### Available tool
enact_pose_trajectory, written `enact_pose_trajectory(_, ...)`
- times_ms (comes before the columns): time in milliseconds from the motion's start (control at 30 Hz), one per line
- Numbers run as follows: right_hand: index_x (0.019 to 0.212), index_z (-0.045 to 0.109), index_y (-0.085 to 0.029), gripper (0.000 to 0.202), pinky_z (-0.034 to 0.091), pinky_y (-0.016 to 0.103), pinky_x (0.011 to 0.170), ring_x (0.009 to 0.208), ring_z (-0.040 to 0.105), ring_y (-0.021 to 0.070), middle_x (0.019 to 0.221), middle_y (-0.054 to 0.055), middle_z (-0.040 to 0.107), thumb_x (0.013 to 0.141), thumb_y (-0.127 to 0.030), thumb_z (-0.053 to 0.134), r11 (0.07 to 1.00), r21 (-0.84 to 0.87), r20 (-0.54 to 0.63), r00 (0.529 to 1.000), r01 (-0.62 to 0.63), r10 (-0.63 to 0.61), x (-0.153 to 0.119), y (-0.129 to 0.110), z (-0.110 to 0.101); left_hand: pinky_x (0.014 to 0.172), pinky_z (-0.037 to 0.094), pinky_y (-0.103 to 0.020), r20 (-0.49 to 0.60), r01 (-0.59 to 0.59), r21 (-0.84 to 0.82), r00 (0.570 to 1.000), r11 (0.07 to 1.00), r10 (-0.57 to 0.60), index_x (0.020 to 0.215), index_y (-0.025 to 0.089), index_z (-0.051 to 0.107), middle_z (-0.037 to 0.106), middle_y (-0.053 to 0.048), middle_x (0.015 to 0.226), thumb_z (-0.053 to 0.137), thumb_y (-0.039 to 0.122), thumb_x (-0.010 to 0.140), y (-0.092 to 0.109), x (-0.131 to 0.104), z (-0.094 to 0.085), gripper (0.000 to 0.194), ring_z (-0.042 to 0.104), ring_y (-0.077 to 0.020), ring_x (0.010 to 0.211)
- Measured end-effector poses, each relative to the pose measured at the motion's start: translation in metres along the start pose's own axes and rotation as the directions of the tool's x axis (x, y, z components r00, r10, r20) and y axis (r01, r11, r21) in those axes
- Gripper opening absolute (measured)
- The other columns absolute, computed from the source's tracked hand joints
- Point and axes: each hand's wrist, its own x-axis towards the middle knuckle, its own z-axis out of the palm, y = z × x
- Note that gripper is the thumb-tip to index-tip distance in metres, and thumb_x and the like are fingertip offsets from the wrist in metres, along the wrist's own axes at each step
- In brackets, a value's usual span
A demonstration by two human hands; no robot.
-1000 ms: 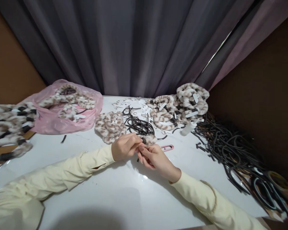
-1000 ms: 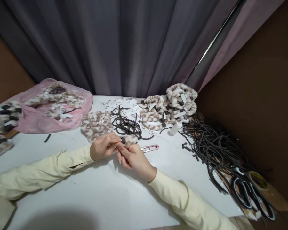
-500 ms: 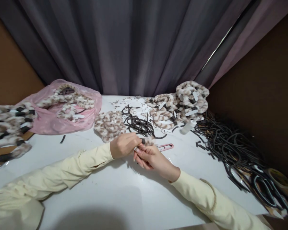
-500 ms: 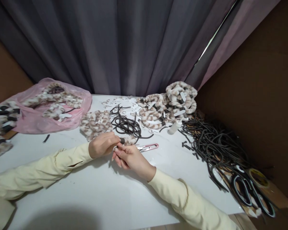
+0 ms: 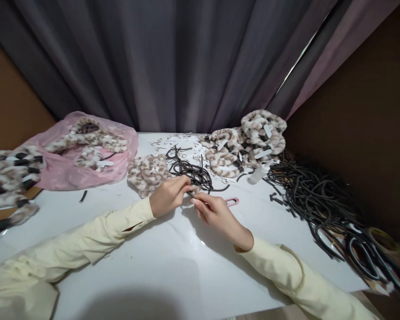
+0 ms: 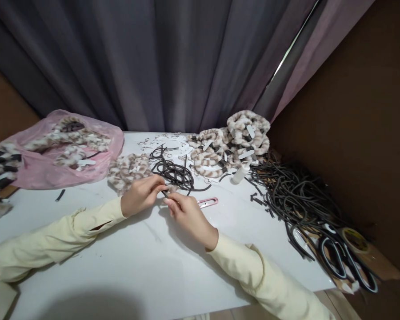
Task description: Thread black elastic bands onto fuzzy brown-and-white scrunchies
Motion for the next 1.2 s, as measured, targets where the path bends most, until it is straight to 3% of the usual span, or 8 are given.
enact_pose_trajectory(100,0.079,0.053,-0.017,0.017,0.034,0.022,0.056,0.060,0.046,0.0121,0.067,0.002,0.052,0.089,-0.025,0.041,0.944,-0.270,-0.066,0.974,0.191,-0.215,0.000,-0.001,-0.007,0.061,0.036,-0.021,0.001,0.057,-0.002,0.998,0.998,-0.057,0.075,0.020,0.053,0.055,0.001,0.065,0.046,0.023,0.084,0.006,0.002,-0.002,0.012,0.049,-0.0124,0.059)
enact_pose_trajectory(200,0.080,0.052,-0.017,0.020,0.035,0.023,0.059,0.064,0.047,0.0130,0.071,0.003,0.052,0.090,-0.022,0.036,0.898,-0.366,-0.102,0.949,0.243,-0.298,0.002,-0.002,-0.014,0.054,0.032,-0.020,0.009,0.106,-0.041,0.994,0.994,-0.106,0.074,0.020,0.053,0.050,0.004,0.057,0.048,0.024,0.082,0.013,0.001,-0.003,0.010,0.043,-0.0101,0.049)
enact_pose_trajectory(333,0.068,0.046,-0.018,0.026,0.033,0.021,0.057,0.057,0.042,0.0105,0.060,-0.002,0.045,0.091,-0.027,0.038,0.954,-0.264,-0.164,0.968,0.141,-0.188,0.008,0.000,-0.021,0.048,0.027,-0.020,0.010,0.200,-0.179,0.979,0.963,-0.201,0.072,0.020,0.052,0.041,0.007,0.048,0.051,0.025,0.080,0.023,-0.003,-0.006,0.010,0.034,-0.0086,0.043)
enact_pose_trajectory(500,0.065,0.047,-0.018,0.032,0.030,0.020,0.052,0.052,0.038,0.0089,0.054,-0.005,0.040,0.089,-0.038,0.041,0.995,-0.076,-0.114,0.991,0.063,-0.072,0.014,0.006,-0.024,0.048,0.025,-0.019,0.101,0.280,-0.285,0.960,0.917,-0.261,0.072,0.019,0.048,0.039,0.008,0.046,0.049,0.029,0.082,0.035,-0.008,-0.008,0.014,0.032,-0.0080,0.044)
enact_pose_trajectory(867,0.065,0.052,-0.016,0.031,0.031,0.019,0.052,0.050,0.040,0.0084,0.052,-0.005,0.044,0.086,-0.037,0.044,0.996,-0.089,-0.069,0.997,0.013,-0.020,0.029,0.027,-0.019,0.048,0.027,-0.018,0.206,0.344,-0.296,0.934,0.891,-0.292,0.075,0.018,0.049,0.043,0.008,0.048,0.049,0.033,0.082,0.025,-0.008,0.004,0.016,0.036,-0.0079,0.044)
enact_pose_trajectory(1033,0.078,0.058,-0.016,0.022,0.038,0.022,0.061,0.064,0.052,0.0125,0.070,0.001,0.059,0.087,-0.030,0.044,0.972,-0.219,-0.140,0.984,0.079,-0.111,0.028,0.024,-0.022,0.046,0.030,-0.017,0.299,0.436,-0.423,0.895,0.795,-0.332,0.078,0.019,0.047,0.047,0.007,0.048,0.050,0.036,0.082,0.017,-0.005,0.010,0.018,0.040,-0.0077,0.044)
enact_pose_trajectory(1133,0.100,0.055,-0.017,0.019,0.040,0.024,0.067,0.079,0.055,0.0157,0.102,0.009,0.060,0.087,-0.027,0.044,0.923,-0.361,-0.304,0.918,0.135,-0.254,0.022,0.015,-0.023,0.044,0.030,-0.015,0.292,0.514,-0.512,0.858,0.688,-0.422,0.077,0.018,0.046,0.049,0.006,0.049,0.052,0.037,0.081,0.015,-0.001,0.011,0.020,0.041,-0.0070,0.044)
enact_pose_trajectory(1200,0.102,0.054,-0.017,0.020,0.040,0.024,0.064,0.077,0.055,0.0156,0.105,0.010,0.059,0.088,-0.023,0.042,0.892,-0.423,-0.363,0.872,0.159,-0.328,0.015,0.008,-0.021,0.041,0.027,-0.014,0.298,0.572,-0.584,0.811,0.577,-0.503,0.077,0.018,0.045,0.049,0.006,0.049,0.054,0.036,0.080,0.015,0.002,0.009,0.021,0.039,-0.0057,0.042)
